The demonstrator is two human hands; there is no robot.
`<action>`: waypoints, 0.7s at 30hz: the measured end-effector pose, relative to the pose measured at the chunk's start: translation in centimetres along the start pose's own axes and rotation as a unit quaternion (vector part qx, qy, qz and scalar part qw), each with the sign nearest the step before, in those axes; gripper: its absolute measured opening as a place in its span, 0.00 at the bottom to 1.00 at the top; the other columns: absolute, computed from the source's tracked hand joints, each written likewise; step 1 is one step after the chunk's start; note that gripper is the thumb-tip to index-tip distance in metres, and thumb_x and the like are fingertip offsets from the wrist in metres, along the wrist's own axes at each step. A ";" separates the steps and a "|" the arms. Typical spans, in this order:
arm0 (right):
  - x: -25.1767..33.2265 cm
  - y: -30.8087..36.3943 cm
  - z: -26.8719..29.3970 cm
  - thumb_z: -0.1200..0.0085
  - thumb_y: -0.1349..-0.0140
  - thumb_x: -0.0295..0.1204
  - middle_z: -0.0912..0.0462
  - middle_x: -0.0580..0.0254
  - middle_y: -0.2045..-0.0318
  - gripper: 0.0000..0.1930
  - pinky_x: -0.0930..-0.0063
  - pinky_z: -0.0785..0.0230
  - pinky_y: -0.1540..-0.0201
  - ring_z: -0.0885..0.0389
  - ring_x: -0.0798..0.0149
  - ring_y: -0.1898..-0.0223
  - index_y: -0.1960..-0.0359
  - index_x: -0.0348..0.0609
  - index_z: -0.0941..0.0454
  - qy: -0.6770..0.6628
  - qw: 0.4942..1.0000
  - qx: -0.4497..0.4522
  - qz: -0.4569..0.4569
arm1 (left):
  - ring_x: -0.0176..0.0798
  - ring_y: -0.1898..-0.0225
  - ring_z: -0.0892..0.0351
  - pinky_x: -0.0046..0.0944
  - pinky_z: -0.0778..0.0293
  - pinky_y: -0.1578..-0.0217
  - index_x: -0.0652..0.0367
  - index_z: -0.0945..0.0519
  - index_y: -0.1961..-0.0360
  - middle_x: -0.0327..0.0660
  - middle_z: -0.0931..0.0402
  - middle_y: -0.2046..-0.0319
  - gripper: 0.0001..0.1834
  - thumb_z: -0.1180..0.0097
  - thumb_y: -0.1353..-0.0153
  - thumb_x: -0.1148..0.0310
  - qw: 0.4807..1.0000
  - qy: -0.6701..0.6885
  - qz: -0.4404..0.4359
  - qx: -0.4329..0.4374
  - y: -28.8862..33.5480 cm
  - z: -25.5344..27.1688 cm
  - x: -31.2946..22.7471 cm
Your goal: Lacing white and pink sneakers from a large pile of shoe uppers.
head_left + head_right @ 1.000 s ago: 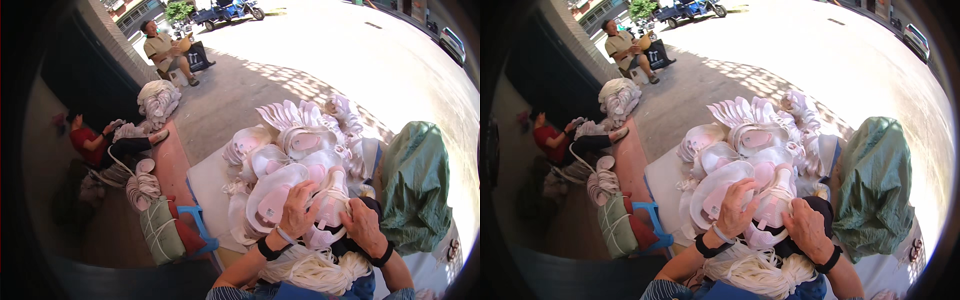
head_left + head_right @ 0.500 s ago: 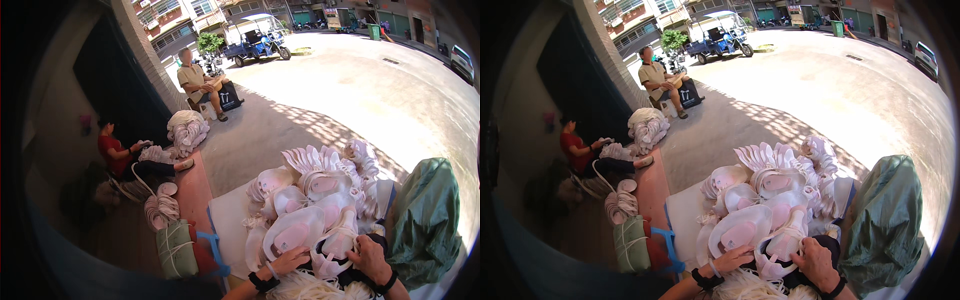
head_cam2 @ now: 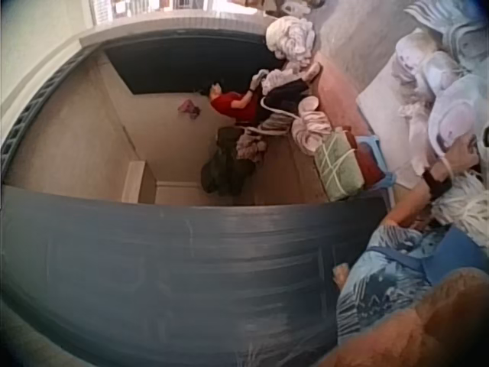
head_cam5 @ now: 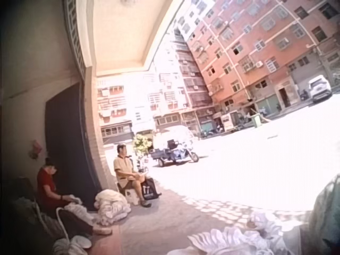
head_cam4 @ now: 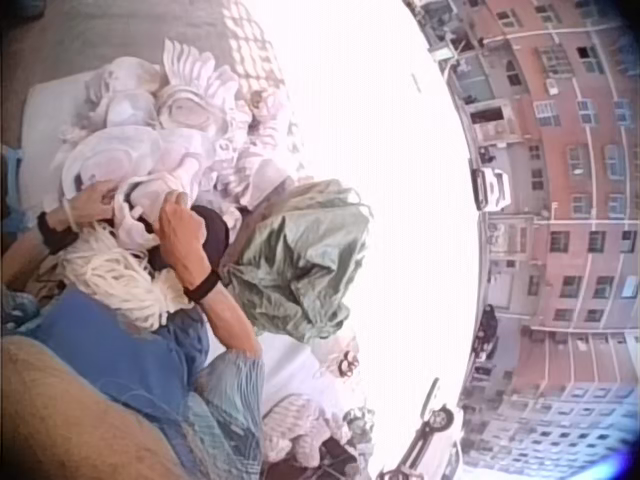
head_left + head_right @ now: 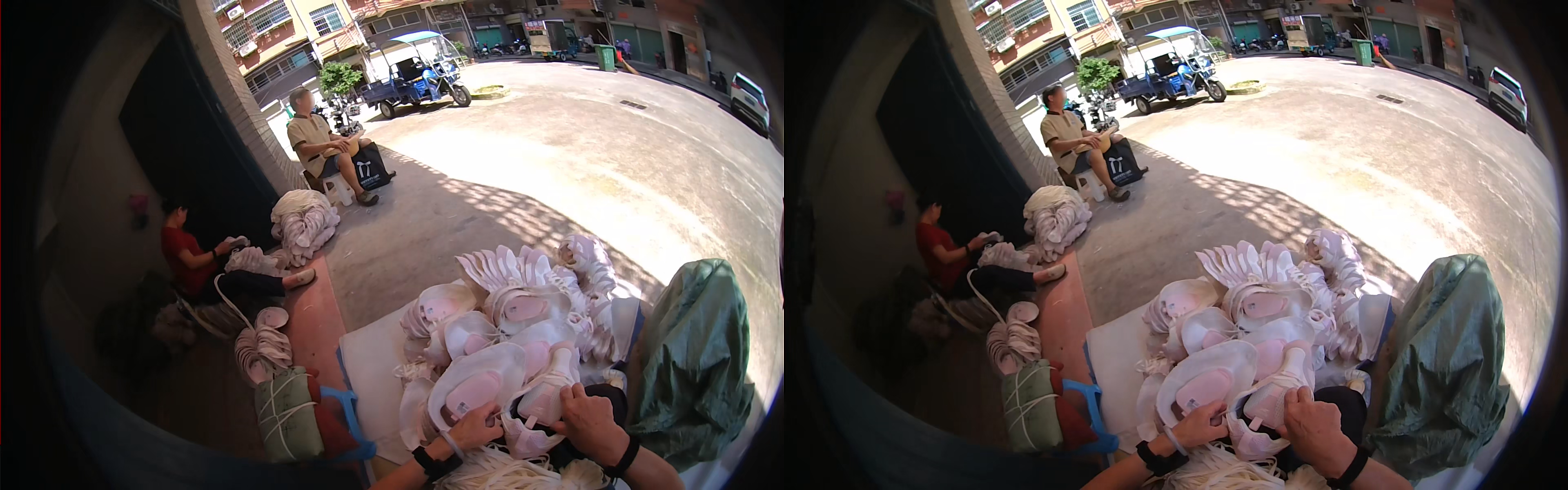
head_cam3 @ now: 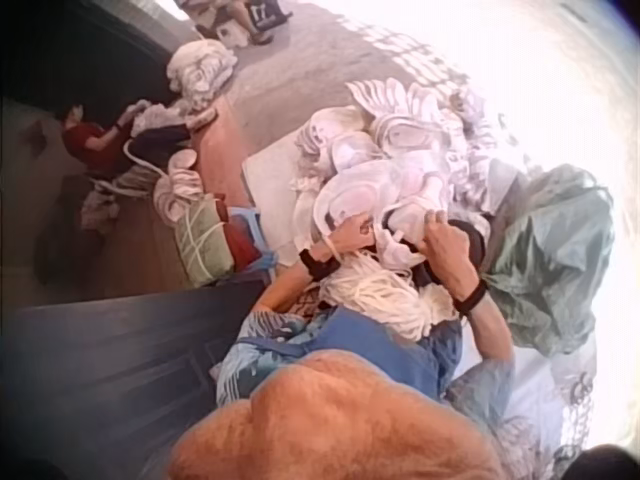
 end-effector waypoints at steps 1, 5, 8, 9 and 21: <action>0.2 -0.1 -0.1 0.37 0.51 0.41 0.24 0.54 0.66 0.24 0.66 0.27 0.77 0.18 0.58 0.72 0.60 0.35 0.29 0.013 1.000 0.007 0.006 | 0.39 0.72 0.29 0.38 0.30 0.66 0.64 0.29 0.52 0.44 0.28 0.73 0.27 0.39 0.52 0.61 0.999 0.021 -0.016 -0.024 0.0 -0.3 1.0; 0.2 0.1 -1.0 0.38 0.49 0.40 0.25 0.55 0.67 0.24 0.69 0.27 0.78 0.18 0.59 0.72 0.59 0.32 0.29 0.044 0.999 -0.011 0.011 | 0.45 0.69 0.24 0.40 0.28 0.64 0.63 0.35 0.46 0.48 0.26 0.71 0.37 0.35 0.55 0.57 0.997 -0.073 -0.025 0.024 0.7 1.1 -4.7; 0.2 0.3 -1.1 0.39 0.48 0.39 0.25 0.55 0.67 0.23 0.70 0.28 0.78 0.19 0.61 0.72 0.59 0.31 0.28 0.050 0.998 0.002 0.035 | 0.54 0.64 0.22 0.44 0.27 0.61 0.63 0.41 0.41 0.53 0.24 0.67 0.46 0.32 0.58 0.55 0.985 -0.108 0.041 0.128 0.9 1.2 -6.0; 0.2 0.3 -0.6 0.40 0.48 0.38 0.25 0.55 0.67 0.22 0.71 0.28 0.78 0.19 0.61 0.73 0.59 0.31 0.28 0.039 0.998 -0.001 0.057 | 0.54 0.63 0.22 0.43 0.28 0.59 0.62 0.41 0.41 0.53 0.24 0.64 0.46 0.32 0.59 0.55 0.988 -0.117 0.021 0.102 1.0 0.9 -5.7; -0.1 -0.5 -2.4 0.48 0.47 0.30 0.26 0.53 0.69 0.16 0.69 0.28 0.80 0.20 0.60 0.77 0.60 0.31 0.29 0.057 0.997 -0.050 0.030 | 0.46 0.54 0.25 0.39 0.31 0.49 0.65 0.38 0.41 0.51 0.25 0.54 0.47 0.29 0.62 0.61 0.991 -0.068 0.020 0.115 -0.3 1.8 -5.5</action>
Point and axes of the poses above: each hand's wrist, its own y-axis away from the middle knuckle, its own z-axis out of the back of the hand, x = y × z, the point moved 2 cm from there along -y, towards the middle knuckle
